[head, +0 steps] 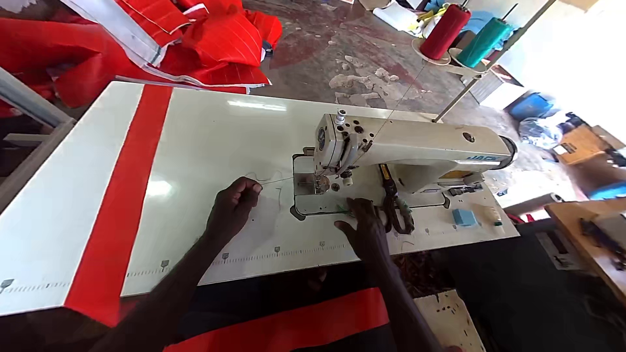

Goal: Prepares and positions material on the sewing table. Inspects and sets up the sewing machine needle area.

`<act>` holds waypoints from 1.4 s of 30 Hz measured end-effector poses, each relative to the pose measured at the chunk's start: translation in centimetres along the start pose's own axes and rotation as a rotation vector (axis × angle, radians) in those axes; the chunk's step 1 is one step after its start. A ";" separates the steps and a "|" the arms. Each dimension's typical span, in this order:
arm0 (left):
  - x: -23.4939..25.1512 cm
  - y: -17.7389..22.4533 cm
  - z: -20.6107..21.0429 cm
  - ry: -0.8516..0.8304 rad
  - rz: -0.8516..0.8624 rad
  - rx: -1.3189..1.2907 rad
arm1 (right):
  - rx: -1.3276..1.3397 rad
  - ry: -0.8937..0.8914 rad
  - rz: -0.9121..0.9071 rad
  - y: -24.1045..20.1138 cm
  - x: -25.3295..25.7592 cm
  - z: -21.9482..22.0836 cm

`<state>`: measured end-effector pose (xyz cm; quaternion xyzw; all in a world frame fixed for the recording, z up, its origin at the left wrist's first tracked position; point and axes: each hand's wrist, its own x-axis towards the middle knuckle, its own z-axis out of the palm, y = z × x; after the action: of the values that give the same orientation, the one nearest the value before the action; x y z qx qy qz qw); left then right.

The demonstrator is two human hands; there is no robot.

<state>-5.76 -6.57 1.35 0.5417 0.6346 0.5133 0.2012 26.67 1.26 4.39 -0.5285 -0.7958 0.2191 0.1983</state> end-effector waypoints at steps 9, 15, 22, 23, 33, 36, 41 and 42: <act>0.0 0.1 -0.1 -0.012 -0.023 0.024 | 0.451 -0.137 -0.037 4.2 -6.7 -4.0; 0.0 -0.1 -0.2 0.000 0.005 0.039 | 1.042 -0.343 -0.348 3.3 -11.4 -9.7; -0.4 0.3 -0.2 0.065 0.035 0.198 | 0.356 -0.155 -0.287 -9.5 -0.3 3.0; -0.4 0.4 -0.1 0.073 0.040 0.217 | 0.282 -0.133 -0.339 -10.6 1.3 5.0; -0.2 0.0 -0.2 0.064 0.019 0.149 | -0.012 -0.167 -0.523 -10.1 -4.4 7.5; -0.1 0.1 0.0 0.065 0.004 0.141 | 0.102 -0.722 -0.583 -13.0 -7.0 3.0; -0.1 0.4 -0.4 0.016 -0.033 0.180 | 0.437 -1.297 -0.980 -24.1 -3.6 -3.1; 0.1 2.0 -1.2 -0.075 -0.121 0.226 | 0.485 -1.320 -0.955 -26.8 -0.6 -4.7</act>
<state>-5.81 -7.25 3.54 0.5405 0.7118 0.4049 0.1933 9.28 -7.91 23.15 0.1573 -0.8171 0.5398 -0.1278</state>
